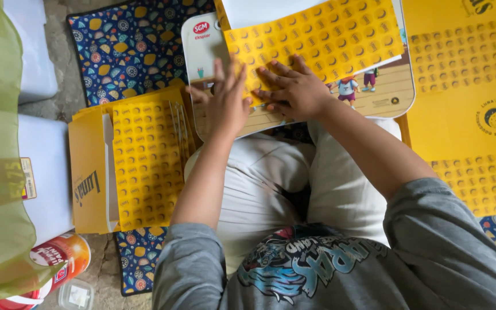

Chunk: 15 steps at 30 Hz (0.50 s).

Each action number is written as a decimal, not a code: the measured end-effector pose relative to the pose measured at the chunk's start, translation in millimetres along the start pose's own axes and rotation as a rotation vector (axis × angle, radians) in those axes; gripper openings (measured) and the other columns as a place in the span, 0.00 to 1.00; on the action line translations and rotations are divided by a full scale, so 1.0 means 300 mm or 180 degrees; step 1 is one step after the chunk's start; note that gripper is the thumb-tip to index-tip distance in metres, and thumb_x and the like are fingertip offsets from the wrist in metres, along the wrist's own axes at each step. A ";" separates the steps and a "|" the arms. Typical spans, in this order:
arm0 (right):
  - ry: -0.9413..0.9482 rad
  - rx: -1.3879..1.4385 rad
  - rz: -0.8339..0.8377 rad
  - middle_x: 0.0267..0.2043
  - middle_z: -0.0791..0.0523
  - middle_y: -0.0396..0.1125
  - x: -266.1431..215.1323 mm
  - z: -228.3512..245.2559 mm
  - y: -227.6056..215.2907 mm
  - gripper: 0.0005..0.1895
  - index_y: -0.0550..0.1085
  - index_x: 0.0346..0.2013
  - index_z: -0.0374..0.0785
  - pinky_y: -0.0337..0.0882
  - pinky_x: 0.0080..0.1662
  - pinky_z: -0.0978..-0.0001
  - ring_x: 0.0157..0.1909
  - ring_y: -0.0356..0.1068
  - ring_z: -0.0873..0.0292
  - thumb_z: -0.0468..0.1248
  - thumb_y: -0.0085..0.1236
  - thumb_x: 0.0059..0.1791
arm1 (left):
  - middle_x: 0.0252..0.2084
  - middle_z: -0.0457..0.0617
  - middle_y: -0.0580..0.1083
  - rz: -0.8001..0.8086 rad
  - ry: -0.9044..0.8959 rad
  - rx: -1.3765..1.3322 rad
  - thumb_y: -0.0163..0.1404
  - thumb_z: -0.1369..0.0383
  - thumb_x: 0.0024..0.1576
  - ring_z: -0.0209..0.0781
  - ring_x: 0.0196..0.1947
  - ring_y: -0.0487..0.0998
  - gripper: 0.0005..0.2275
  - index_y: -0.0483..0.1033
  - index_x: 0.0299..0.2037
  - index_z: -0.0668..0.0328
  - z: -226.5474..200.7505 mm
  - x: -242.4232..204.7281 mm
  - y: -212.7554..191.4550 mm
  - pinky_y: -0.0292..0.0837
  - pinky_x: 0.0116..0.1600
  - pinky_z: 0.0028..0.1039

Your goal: Folding and unfolding yellow cardboard boxes and arranging them with a small portable table on the floor.

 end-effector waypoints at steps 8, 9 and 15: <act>0.0186 0.0154 -0.0007 0.75 0.56 0.60 0.001 0.013 0.006 0.26 0.75 0.64 0.62 0.44 0.69 0.33 0.76 0.56 0.43 0.62 0.49 0.55 | 0.81 0.37 0.37 0.0643 -0.0797 0.0367 0.17 0.46 0.66 0.40 0.79 0.31 0.31 0.40 0.78 0.47 -0.049 0.105 0.044 0.14 0.64 0.80; 0.0214 0.0191 0.0008 0.74 0.55 0.61 0.002 0.018 0.008 0.25 0.76 0.62 0.60 0.42 0.69 0.31 0.76 0.54 0.41 0.61 0.49 0.55 | 0.81 0.36 0.36 0.0622 -0.0923 0.0331 0.15 0.43 0.65 0.41 0.79 0.29 0.33 0.37 0.79 0.46 -0.035 0.123 0.048 0.14 0.64 0.80; 0.0411 0.0309 0.0180 0.77 0.56 0.54 0.005 0.031 0.002 0.28 0.74 0.65 0.59 0.40 0.70 0.31 0.77 0.51 0.42 0.63 0.47 0.54 | 0.81 0.32 0.33 0.0504 -0.1193 0.0063 0.24 0.46 0.69 0.43 0.80 0.25 0.30 0.33 0.79 0.43 -0.002 0.189 0.071 0.12 0.62 0.83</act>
Point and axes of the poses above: each hand's wrist, its own x-axis towards the middle knuckle, its own y-axis out of the palm, z = x × y, the point moved 5 cm from there along x, towards the middle knuckle
